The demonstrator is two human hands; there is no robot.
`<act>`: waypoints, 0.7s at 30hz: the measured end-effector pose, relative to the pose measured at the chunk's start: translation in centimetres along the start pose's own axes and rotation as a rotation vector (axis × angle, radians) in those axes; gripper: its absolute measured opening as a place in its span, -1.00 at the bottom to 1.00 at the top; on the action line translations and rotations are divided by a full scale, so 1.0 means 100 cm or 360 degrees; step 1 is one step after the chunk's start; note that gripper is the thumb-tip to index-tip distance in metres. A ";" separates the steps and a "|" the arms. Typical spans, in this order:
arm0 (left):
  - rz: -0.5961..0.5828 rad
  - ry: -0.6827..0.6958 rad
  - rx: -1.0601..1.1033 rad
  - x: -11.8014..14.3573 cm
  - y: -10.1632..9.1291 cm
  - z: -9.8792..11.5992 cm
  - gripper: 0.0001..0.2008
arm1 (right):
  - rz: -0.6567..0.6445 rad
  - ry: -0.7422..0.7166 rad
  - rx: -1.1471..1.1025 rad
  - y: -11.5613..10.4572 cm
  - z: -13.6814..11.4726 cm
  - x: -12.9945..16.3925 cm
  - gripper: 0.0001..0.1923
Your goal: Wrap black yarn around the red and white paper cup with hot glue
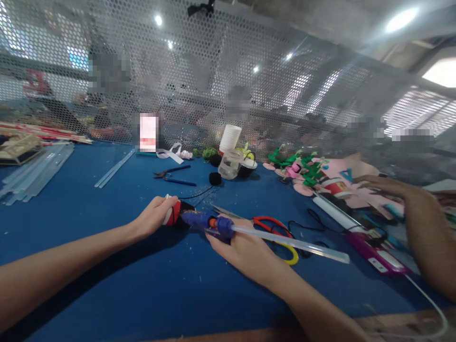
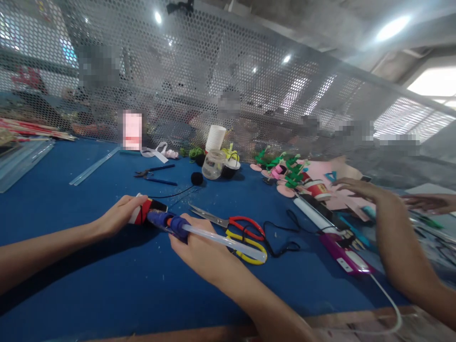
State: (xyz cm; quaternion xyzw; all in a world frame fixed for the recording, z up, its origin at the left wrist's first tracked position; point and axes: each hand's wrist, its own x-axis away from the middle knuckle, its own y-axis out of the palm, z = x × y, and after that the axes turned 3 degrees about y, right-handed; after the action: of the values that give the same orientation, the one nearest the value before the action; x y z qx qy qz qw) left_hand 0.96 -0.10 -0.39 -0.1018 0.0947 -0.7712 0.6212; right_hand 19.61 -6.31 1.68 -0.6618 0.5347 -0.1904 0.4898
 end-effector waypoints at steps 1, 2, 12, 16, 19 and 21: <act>0.0017 -0.0009 0.0010 0.000 0.000 0.000 -0.64 | -0.0002 0.0007 -0.0003 0.000 0.000 0.001 -0.94; 0.0029 -0.0021 0.0027 -0.001 0.000 -0.001 -0.64 | -0.0010 0.0014 0.0002 0.001 -0.001 0.001 -0.94; 0.0040 -0.0059 0.0105 -0.002 0.000 -0.003 -0.65 | -0.0041 0.0051 -0.0028 0.003 -0.003 0.001 -0.90; -0.0009 -0.0027 0.0034 -0.001 -0.001 -0.001 -0.63 | -0.0107 0.0347 -0.0386 -0.003 0.001 -0.003 -0.85; -0.0028 0.0017 0.0018 0.000 -0.002 0.000 -0.62 | -0.0252 0.0574 -0.0769 -0.010 0.009 -0.008 -0.76; 0.0005 0.0009 0.0001 0.000 -0.001 0.001 -0.62 | -0.0198 0.0593 -0.0951 -0.012 0.016 -0.012 -0.73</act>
State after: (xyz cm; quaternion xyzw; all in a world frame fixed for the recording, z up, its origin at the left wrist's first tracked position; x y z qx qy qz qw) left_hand 0.83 -0.09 -0.29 -0.0993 0.0963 -0.7706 0.6221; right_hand 21.09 -4.54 2.33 -0.7610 0.6056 -0.1724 0.1561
